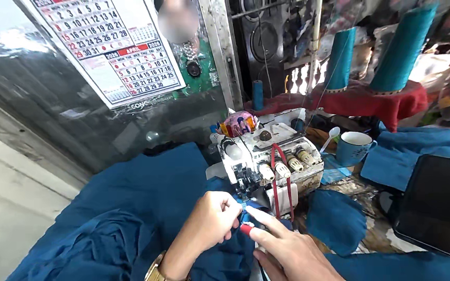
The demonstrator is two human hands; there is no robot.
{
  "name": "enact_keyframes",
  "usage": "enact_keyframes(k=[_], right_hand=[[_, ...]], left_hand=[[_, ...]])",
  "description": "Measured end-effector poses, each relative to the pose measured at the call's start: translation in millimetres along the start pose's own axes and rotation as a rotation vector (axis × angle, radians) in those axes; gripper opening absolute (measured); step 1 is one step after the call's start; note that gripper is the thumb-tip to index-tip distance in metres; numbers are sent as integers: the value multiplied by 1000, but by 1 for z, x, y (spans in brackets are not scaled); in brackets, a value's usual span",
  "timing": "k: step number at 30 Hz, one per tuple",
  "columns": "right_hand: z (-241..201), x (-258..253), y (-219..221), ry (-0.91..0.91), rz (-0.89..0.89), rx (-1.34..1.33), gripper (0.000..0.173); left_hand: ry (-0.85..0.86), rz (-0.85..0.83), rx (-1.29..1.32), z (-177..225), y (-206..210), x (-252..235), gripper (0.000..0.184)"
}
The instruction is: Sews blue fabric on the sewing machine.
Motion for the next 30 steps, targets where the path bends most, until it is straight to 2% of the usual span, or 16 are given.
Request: enact_keyframes(k=[4, 6, 10, 14, 18, 24, 30], right_hand=[[7, 0, 13, 24, -58, 109, 48], [6, 1, 12, 35, -52, 137, 55], [5, 3, 11, 49, -56, 124, 58], [7, 7, 13, 50, -77, 107, 53], [12, 6, 13, 47, -79, 101, 53], [23, -5, 19, 40, -34, 45, 53], [25, -5, 13, 2, -59, -55, 50]], left_hand=[[2, -14, -62, 1, 0, 0, 20], [44, 10, -191, 3, -8, 1, 26], [264, 295, -493, 13, -20, 11, 29], [387, 431, -595, 13, -8, 25, 29], [413, 461, -656, 16, -7, 25, 28], [363, 480, -721, 15, -9, 15, 28], [373, 595, -742, 19, 0, 37, 29]])
Point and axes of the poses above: each hand's wrist, its own x-axis away from the middle knuckle, its own y-axis out of the palm, z = x × y, the point moved 10 cm from there along -x, towards the middle knuckle, and after that the axes turned 6 degrees about y, right-handed, at the moved point
